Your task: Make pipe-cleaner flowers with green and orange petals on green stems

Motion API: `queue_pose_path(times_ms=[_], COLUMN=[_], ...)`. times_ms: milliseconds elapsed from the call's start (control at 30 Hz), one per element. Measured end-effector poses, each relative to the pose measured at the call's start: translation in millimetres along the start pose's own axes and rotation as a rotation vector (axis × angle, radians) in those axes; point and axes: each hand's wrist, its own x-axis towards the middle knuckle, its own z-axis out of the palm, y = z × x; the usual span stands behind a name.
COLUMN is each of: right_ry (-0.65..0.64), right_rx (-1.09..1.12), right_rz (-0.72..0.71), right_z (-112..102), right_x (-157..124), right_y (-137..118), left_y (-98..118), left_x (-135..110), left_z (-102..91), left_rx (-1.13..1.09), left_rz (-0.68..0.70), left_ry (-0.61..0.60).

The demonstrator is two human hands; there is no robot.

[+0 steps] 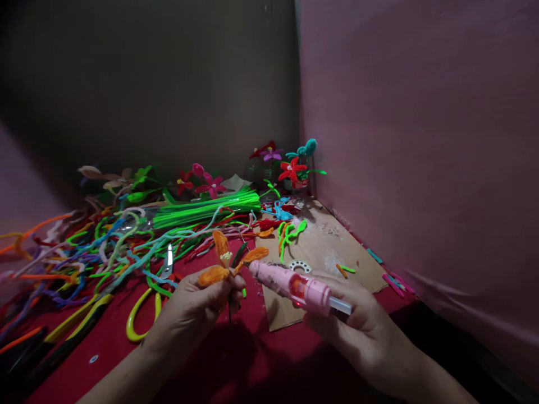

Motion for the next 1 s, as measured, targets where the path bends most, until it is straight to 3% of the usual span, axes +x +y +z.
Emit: queue_pose_path(times_ms=[500,633,800,1000], right_ry=[0.094,0.231,0.364,0.224], right_rx=[-0.168,-0.37,-0.815,-1.011], right_rz=[-0.062,-0.037,-0.099,-0.004], right_z=[-5,-19,-49,-72], right_x=[-4,-3,15,35], right_y=[-3,21,69,99], left_y=[1,2,4,2], left_x=[-2,-2,0,1], left_z=[-1.6,-0.8,-0.5,-4.6], left_rx=[-0.009,-0.038,-0.146,-0.224], left_rz=[0.003,0.003,-0.023,-0.062], left_ry=[0.009,0.037,0.076,0.068])
